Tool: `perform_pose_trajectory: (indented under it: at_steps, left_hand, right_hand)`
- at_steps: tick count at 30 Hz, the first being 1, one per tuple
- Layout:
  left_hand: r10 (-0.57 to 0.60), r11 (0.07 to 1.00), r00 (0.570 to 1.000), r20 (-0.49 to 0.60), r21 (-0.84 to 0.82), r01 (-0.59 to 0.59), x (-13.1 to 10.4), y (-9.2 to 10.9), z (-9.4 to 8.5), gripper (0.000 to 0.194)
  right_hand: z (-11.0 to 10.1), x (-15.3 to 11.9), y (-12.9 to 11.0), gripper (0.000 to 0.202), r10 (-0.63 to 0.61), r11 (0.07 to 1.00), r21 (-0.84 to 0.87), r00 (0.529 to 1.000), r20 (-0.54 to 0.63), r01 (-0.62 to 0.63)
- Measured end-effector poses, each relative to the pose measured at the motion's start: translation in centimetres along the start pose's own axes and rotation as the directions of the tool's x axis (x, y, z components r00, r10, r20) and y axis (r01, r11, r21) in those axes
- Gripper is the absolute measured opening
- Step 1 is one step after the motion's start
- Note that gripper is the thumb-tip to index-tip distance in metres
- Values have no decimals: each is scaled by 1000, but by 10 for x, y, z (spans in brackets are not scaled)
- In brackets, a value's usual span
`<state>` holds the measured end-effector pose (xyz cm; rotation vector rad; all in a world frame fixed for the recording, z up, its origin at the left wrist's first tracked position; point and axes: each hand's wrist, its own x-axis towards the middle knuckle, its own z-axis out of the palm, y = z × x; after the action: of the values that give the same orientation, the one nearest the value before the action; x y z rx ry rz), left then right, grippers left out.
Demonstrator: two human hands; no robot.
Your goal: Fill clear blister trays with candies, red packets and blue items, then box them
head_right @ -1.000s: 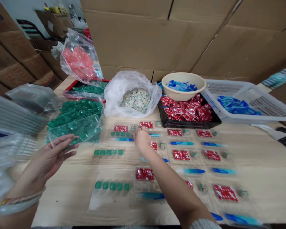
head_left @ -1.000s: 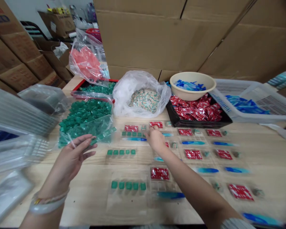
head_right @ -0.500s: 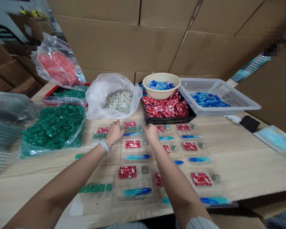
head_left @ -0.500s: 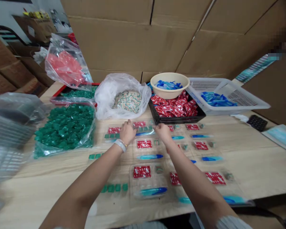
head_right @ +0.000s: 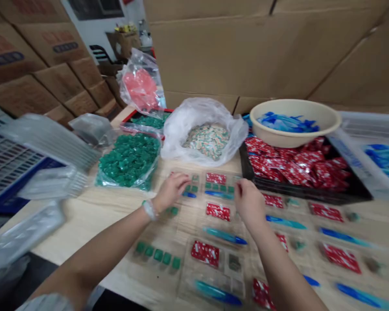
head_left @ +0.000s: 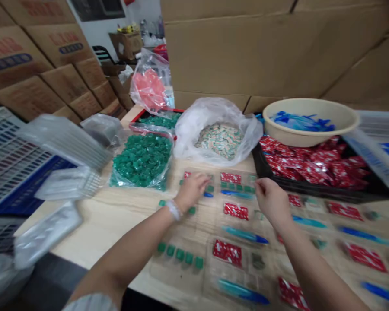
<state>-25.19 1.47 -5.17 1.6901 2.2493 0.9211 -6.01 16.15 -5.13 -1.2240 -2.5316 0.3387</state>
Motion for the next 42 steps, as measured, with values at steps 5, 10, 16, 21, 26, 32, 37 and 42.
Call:
perform_pose_trajectory:
  at_steps: [5,10,16,21,26,32,37,42]
  left_hand:
    - [-614,779,659,-435,-203,593,-86,-89,-134,28]
    - [-739,648,625,-253,-522,555,-175,-85,-151,36]
    - [-509,693,858,70,-558,457,-204,-26,-83,40]
    - [-548,721,835,40,-484,496,-155,-51,-60,16]
    - [-697,405,670,257,-630,663,-129,-48,-55,14]
    - [-694,320,661,287,-699,639,-158,-17,-76,30]
    - [-370,783,928,-43,-553,286,-177,22,-85,20]
    - [435,899,895,94,-94,-427,-157,56,-58,22]
  right_hand:
    - [26,11,-103,30,-322,904,342,935,149,257]
    - [53,-17,-182,34,-593,781,451,739,321,431]
    - [31,-96,-153,31,-410,910,141,799,439,389]
    - [40,-102,-141,42,-66,998,34,852,520,57]
    - [61,-89,-139,39,22,941,283,866,499,-186]
    - [34,-106,-133,32,96,729,519,817,568,-447]
    - [-5,-90,-126,51,-77,247,524,522,849,-815]
    - [-46,-101,-66,26,-20,85,602,602,798,-794]
